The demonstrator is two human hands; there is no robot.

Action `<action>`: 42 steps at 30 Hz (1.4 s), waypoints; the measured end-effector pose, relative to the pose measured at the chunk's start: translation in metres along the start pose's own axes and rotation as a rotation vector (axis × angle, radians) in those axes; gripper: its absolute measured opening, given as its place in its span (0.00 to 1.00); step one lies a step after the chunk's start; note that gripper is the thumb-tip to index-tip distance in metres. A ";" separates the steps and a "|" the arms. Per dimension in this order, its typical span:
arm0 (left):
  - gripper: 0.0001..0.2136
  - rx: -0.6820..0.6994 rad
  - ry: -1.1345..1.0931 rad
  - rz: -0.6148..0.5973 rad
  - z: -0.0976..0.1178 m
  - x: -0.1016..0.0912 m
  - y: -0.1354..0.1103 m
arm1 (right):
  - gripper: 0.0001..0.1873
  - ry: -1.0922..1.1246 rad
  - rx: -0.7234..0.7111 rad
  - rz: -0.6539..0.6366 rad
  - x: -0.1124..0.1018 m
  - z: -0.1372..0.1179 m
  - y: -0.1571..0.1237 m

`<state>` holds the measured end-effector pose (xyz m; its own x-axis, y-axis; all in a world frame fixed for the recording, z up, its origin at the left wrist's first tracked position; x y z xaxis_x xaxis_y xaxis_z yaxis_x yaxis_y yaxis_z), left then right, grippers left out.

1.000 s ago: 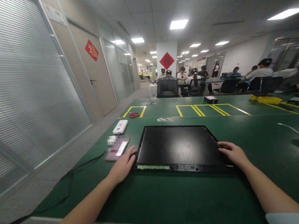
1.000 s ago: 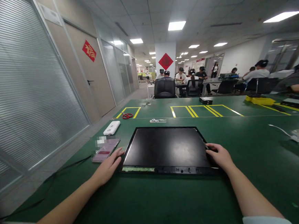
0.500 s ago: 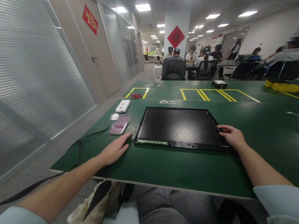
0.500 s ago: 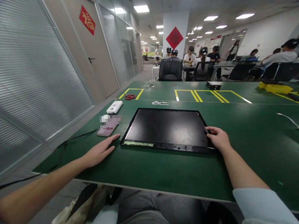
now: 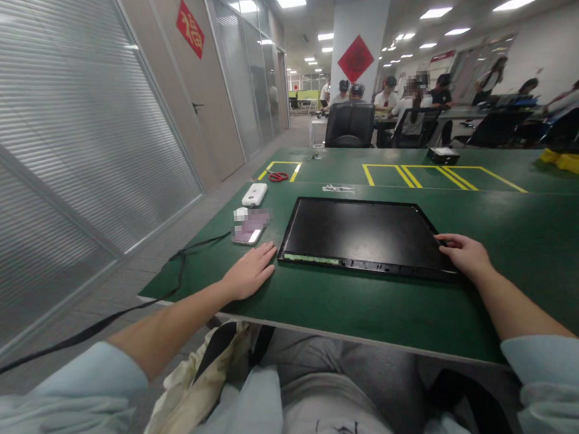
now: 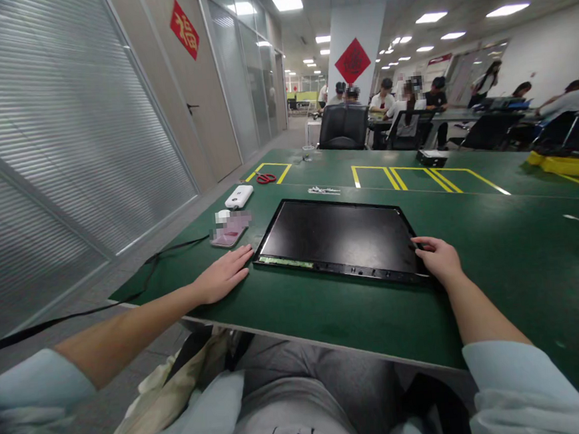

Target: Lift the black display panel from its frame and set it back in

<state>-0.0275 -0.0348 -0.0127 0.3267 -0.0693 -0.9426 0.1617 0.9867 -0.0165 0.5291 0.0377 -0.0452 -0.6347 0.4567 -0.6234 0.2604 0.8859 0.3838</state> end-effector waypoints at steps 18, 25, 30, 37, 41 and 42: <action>0.27 -0.025 0.070 0.041 -0.003 0.001 0.000 | 0.15 -0.104 -0.247 -0.087 0.006 -0.014 -0.005; 0.28 0.000 0.095 0.038 -0.003 0.000 0.004 | 0.16 -0.097 -0.301 -0.079 0.005 -0.015 -0.005; 0.28 0.003 0.093 0.021 -0.004 -0.002 0.003 | 0.16 -0.080 -0.290 -0.100 0.004 -0.020 -0.008; 0.27 -0.033 -0.087 0.086 0.001 -0.012 0.012 | 0.18 0.028 -0.095 -0.107 0.000 -0.014 -0.007; 0.25 0.035 -0.195 0.163 0.020 -0.022 0.044 | 0.19 0.196 0.040 -0.048 0.000 -0.008 0.005; 0.25 0.065 -0.204 0.160 0.027 -0.024 0.053 | 0.18 0.242 0.056 -0.019 -0.001 -0.007 0.009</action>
<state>-0.0020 0.0156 0.0177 0.5330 0.0521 -0.8445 0.1500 0.9765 0.1550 0.5268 0.0451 -0.0361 -0.7936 0.4135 -0.4463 0.2830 0.9002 0.3309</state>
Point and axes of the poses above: each hand's wrist, its own y-axis towards the middle knuckle, its own x-axis out of the palm, z = x × y, the point moved 6 cm from there along y, towards the middle knuckle, and after that the axes turned 15 degrees about -x, right-handed, at the moved point
